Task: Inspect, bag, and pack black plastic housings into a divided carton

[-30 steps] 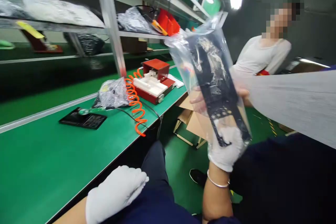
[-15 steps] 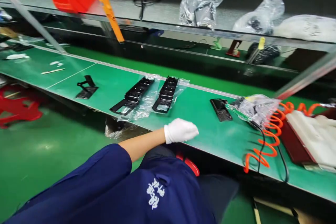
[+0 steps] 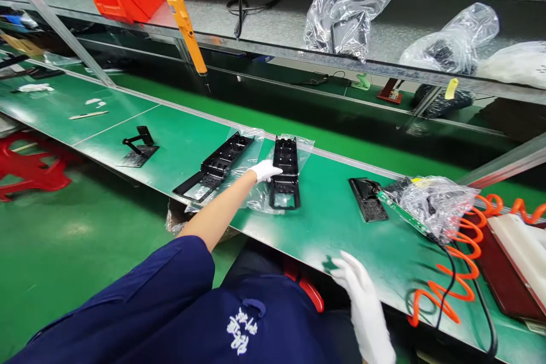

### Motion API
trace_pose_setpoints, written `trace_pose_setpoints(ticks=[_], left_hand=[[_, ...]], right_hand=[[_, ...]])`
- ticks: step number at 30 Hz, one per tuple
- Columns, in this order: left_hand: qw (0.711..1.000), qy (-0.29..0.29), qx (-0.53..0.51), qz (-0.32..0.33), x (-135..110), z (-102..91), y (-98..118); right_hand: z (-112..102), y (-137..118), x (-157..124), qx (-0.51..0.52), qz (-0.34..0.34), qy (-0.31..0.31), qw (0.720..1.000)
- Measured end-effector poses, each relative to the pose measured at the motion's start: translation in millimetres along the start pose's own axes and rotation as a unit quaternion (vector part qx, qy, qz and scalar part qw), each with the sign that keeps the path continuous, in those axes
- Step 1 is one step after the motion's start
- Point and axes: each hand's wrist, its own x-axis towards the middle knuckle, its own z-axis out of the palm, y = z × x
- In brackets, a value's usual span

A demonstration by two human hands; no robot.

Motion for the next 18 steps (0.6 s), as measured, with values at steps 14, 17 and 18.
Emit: trace_pose_setpoints(ticks=[14, 17, 18], left_hand=[[0.983, 0.045, -0.131, 0.119, -74, 61.1, -8], [0.985, 0.133, 0.096, 0.049, -41, 45.7, -9], [0.983, 0.114, 0.143, 0.018, -32, 46.7, -6]], right_hand=[[6, -15, 26, 0.265, 0.037, 0.102, 0.958], [-31, -16, 11, 0.29, 0.007, 0.108, 0.951], [-39, -16, 5, 0.287, -0.005, 0.106, 0.952]])
